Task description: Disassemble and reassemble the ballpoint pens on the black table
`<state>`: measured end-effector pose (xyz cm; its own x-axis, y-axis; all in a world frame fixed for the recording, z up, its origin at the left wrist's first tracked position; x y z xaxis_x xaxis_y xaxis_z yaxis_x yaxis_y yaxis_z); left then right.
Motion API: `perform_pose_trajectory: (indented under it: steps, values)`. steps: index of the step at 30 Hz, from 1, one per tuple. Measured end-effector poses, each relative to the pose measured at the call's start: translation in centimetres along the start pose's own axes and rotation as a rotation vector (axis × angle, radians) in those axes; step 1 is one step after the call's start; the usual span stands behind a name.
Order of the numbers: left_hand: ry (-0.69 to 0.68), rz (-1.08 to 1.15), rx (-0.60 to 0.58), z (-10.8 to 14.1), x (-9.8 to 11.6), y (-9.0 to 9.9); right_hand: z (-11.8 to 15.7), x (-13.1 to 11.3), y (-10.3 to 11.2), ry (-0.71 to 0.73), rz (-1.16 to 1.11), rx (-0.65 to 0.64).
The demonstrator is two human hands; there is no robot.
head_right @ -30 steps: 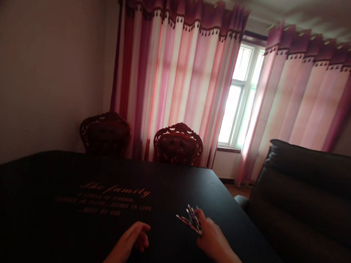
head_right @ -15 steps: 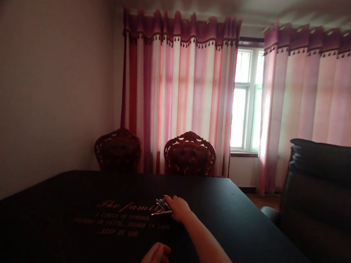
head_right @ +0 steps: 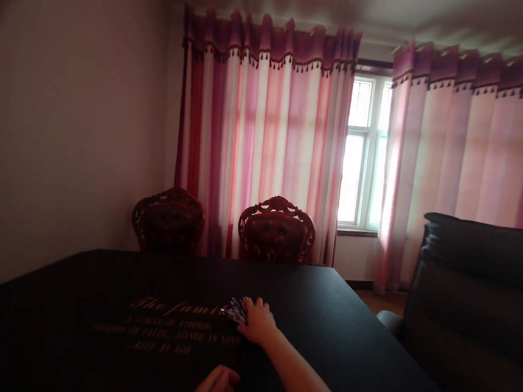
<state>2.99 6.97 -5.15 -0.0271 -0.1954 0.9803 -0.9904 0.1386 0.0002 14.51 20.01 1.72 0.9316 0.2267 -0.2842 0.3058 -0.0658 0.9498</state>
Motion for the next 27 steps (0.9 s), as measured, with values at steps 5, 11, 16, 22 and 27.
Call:
perform_pose_trajectory:
  steps: [5,11,16,22,27]
  values:
    - [-0.023,0.012,-0.032,0.7,1.9,0.3,1.6,0.7,-0.2,-0.041,-0.093,-0.009]
    - [-0.024,0.005,-0.038,1.0,2.8,0.3,4.6,3.7,0.1,-0.039,-0.216,-0.019]
    - [-0.047,-0.018,-0.039,1.4,3.6,0.1,6.8,6.0,0.8,0.003,-0.304,-0.005]
    - [-0.069,-0.047,-0.021,1.9,4.2,0.0,8.2,7.2,2.0,0.106,-0.412,-0.005]
    - [-0.056,-0.037,-0.007,2.0,4.0,0.1,9.1,7.3,3.1,0.153,-0.496,-0.006]
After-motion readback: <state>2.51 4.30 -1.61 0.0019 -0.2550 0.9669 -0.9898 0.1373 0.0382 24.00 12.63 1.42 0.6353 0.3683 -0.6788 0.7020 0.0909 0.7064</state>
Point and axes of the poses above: each hand's wrist, its own z-axis away from the middle knuckle, its own y-axis out of the back of the hand, x = y × z, the point moved 4 cm from there along -z, towards the middle knuckle, and after that the axes turned 7 degrees about -y, right-handed, at the moved point
